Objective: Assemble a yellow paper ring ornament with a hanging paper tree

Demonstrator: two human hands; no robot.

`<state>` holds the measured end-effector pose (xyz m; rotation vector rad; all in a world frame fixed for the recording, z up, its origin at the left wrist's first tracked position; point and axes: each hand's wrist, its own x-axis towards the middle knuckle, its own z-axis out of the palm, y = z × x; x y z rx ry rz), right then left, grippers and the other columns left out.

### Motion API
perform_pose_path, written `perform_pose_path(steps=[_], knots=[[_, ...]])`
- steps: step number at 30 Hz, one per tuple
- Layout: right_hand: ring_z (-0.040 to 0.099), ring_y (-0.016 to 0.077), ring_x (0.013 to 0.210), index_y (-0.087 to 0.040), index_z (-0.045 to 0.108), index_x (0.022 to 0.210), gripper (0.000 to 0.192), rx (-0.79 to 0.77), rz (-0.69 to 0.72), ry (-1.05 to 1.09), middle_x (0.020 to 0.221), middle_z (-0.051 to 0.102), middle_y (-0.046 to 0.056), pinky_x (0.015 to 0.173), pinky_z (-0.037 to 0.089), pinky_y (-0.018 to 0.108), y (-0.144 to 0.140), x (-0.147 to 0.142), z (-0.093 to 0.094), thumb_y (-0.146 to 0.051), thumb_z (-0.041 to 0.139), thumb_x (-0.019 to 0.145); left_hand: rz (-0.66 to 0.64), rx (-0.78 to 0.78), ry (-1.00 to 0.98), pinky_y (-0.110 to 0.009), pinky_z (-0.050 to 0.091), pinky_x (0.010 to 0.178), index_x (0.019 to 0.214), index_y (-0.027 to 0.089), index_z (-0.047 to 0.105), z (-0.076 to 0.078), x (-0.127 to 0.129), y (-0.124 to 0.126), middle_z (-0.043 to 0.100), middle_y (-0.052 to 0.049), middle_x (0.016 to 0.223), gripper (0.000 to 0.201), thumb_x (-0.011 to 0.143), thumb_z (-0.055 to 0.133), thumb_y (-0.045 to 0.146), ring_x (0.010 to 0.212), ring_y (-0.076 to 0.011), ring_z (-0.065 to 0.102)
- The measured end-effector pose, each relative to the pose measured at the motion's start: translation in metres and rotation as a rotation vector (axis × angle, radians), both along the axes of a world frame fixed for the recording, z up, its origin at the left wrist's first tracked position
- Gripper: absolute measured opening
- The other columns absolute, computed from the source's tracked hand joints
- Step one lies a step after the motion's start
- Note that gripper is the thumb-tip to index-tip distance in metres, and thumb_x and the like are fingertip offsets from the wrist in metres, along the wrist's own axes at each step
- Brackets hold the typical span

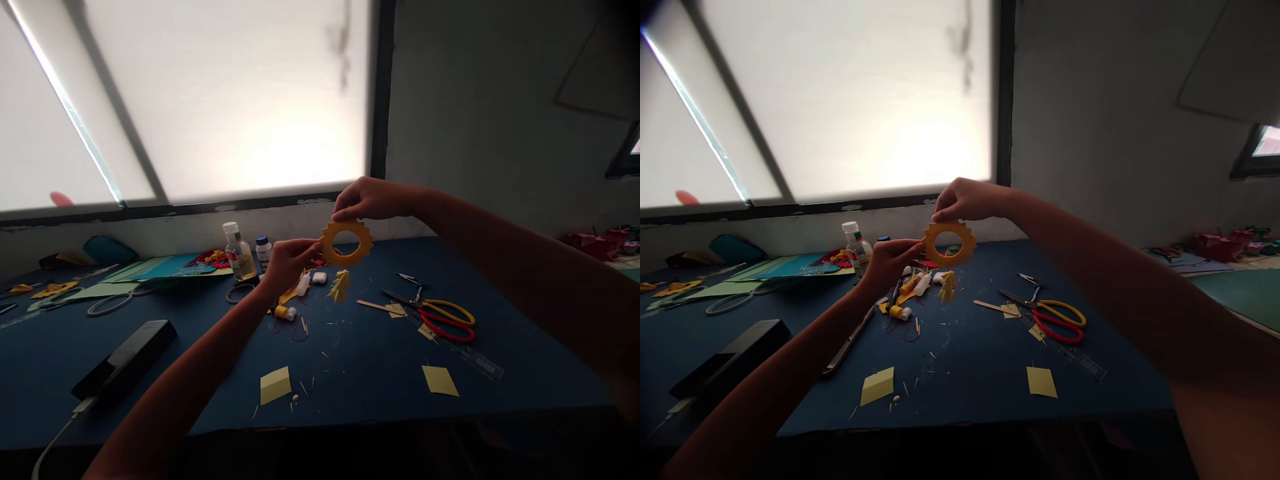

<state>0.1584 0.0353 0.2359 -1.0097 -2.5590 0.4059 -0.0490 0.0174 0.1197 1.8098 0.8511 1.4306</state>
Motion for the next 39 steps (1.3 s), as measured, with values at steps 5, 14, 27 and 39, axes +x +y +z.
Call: perform_pose_path(steps=[5, 14, 27, 39], knots=[[0.058, 0.0172, 0.074, -0.019, 0.071, 0.084, 0.029, 0.039, -0.084, -0.036, 0.08, 0.068, 0.006, 0.061, 0.043, 0.03, -0.004, -0.005, 0.01, -0.046, 0.067, 0.074, 0.019, 0.014, -0.03, -0.024, 0.058, 0.06, 0.092, 0.01, 0.073, 0.002, 0.001, -0.003, 0.075, -0.008, 0.079, 0.031, 0.073, 0.07, 0.034, 0.069, -0.0168, 0.071], [0.063, 0.0215, 0.084, -0.021, 0.072, 0.084, 0.024, 0.064, -0.124, -0.027, 0.085, 0.07, 0.007, 0.069, 0.048, 0.034, -0.006, -0.002, 0.018, -0.043, 0.067, 0.076, 0.013, 0.041, -0.049, -0.023, 0.057, 0.058, 0.093, 0.01, 0.071, -0.002, 0.002, 0.0, 0.074, -0.008, 0.079, 0.031, 0.075, 0.067, 0.035, 0.07, -0.0169, 0.071], [0.064, 0.0191, 0.075, -0.016, 0.072, 0.088, 0.024, 0.174, -0.229, -0.13, 0.081, 0.071, 0.007, 0.062, 0.047, 0.03, 0.014, -0.004, 0.011, -0.037, 0.065, 0.079, 0.141, -0.152, 0.173, -0.027, 0.053, 0.064, 0.099, 0.013, 0.069, -0.054, -0.025, 0.015, 0.071, -0.011, 0.094, 0.045, 0.076, 0.06, 0.052, 0.084, -0.0202, 0.066], [0.063, 0.0197, 0.081, -0.017, 0.07, 0.091, 0.024, 0.195, -0.378, -0.29, 0.092, 0.07, 0.008, 0.06, 0.045, 0.029, 0.035, -0.009, 0.004, -0.037, 0.063, 0.081, 0.248, -0.207, 0.297, -0.033, 0.05, 0.074, 0.092, 0.013, 0.072, -0.11, -0.047, 0.023, 0.073, -0.009, 0.088, 0.038, 0.075, 0.059, 0.044, 0.082, -0.0242, 0.067]])
